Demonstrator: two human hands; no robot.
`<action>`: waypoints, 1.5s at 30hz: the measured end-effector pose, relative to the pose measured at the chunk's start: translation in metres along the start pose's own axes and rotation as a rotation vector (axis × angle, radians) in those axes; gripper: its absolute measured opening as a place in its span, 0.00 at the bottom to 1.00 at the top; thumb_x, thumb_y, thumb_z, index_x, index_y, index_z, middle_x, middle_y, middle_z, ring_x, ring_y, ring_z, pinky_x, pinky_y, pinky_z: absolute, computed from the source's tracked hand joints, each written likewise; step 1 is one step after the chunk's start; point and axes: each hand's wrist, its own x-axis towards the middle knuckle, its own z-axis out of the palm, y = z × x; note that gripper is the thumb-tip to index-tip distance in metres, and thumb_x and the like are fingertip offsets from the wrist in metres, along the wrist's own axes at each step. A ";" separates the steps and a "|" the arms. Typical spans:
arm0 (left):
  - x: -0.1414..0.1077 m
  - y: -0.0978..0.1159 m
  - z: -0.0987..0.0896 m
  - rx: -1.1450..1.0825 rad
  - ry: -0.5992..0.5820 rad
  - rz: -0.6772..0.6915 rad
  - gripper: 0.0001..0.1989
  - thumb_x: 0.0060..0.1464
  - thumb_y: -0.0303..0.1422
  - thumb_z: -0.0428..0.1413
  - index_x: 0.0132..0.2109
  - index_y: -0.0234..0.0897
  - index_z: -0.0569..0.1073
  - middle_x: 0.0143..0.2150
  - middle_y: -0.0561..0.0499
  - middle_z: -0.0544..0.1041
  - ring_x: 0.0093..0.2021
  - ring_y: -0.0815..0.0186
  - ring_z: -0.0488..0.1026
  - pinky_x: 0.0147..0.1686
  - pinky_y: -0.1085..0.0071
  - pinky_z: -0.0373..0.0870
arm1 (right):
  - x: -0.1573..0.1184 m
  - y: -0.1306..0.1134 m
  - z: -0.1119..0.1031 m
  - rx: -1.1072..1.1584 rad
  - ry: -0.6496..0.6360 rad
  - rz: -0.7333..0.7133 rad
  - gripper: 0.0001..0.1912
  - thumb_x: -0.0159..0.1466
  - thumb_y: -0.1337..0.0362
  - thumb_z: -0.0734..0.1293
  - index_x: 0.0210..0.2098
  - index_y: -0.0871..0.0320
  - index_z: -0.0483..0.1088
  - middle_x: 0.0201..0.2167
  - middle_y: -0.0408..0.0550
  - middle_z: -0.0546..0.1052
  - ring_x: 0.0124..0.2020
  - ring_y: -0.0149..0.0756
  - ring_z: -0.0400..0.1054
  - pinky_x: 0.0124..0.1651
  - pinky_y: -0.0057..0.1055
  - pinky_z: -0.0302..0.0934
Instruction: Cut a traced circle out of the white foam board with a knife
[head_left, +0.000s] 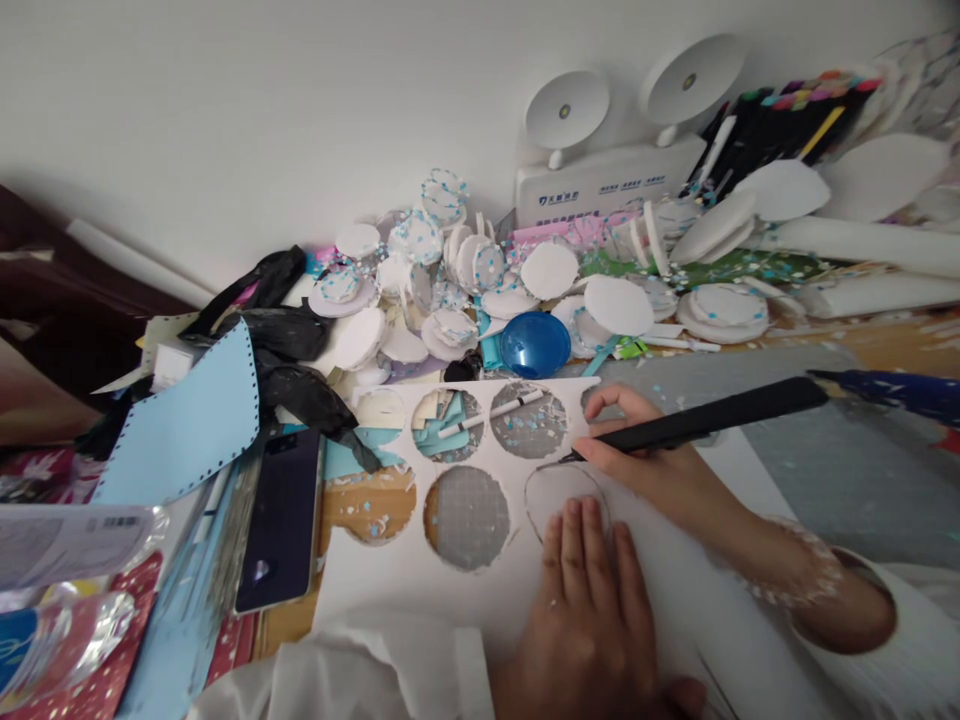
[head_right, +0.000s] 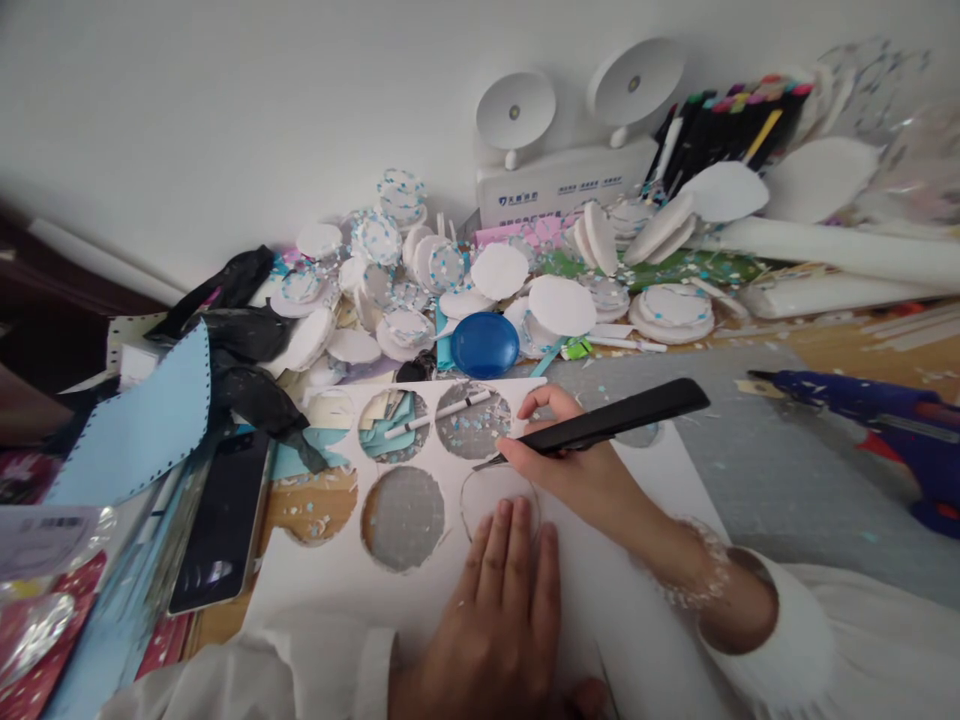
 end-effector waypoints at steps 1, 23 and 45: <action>0.000 0.000 0.000 0.004 0.002 0.002 0.34 0.61 0.51 0.40 0.53 0.24 0.74 0.52 0.32 0.77 0.55 0.46 0.73 0.57 0.54 0.61 | 0.000 0.000 0.000 0.012 -0.014 0.001 0.16 0.58 0.54 0.67 0.38 0.52 0.57 0.16 0.32 0.65 0.20 0.31 0.56 0.26 0.28 0.52; 0.003 -0.003 -0.001 -0.002 -0.012 0.012 0.36 0.61 0.53 0.42 0.54 0.23 0.73 0.53 0.31 0.76 0.55 0.45 0.73 0.56 0.54 0.62 | -0.001 0.007 -0.002 0.229 0.226 0.111 0.19 0.55 0.52 0.69 0.36 0.50 0.55 0.15 0.30 0.58 0.15 0.27 0.47 0.18 0.27 0.40; 0.002 -0.001 -0.013 -0.067 -0.125 -0.005 0.36 0.59 0.51 0.45 0.58 0.19 0.69 0.58 0.27 0.71 0.58 0.43 0.70 0.52 0.55 0.71 | 0.014 0.004 0.016 0.304 0.123 0.070 0.22 0.54 0.46 0.72 0.21 0.54 0.60 0.14 0.34 0.54 0.15 0.25 0.44 0.18 0.30 0.38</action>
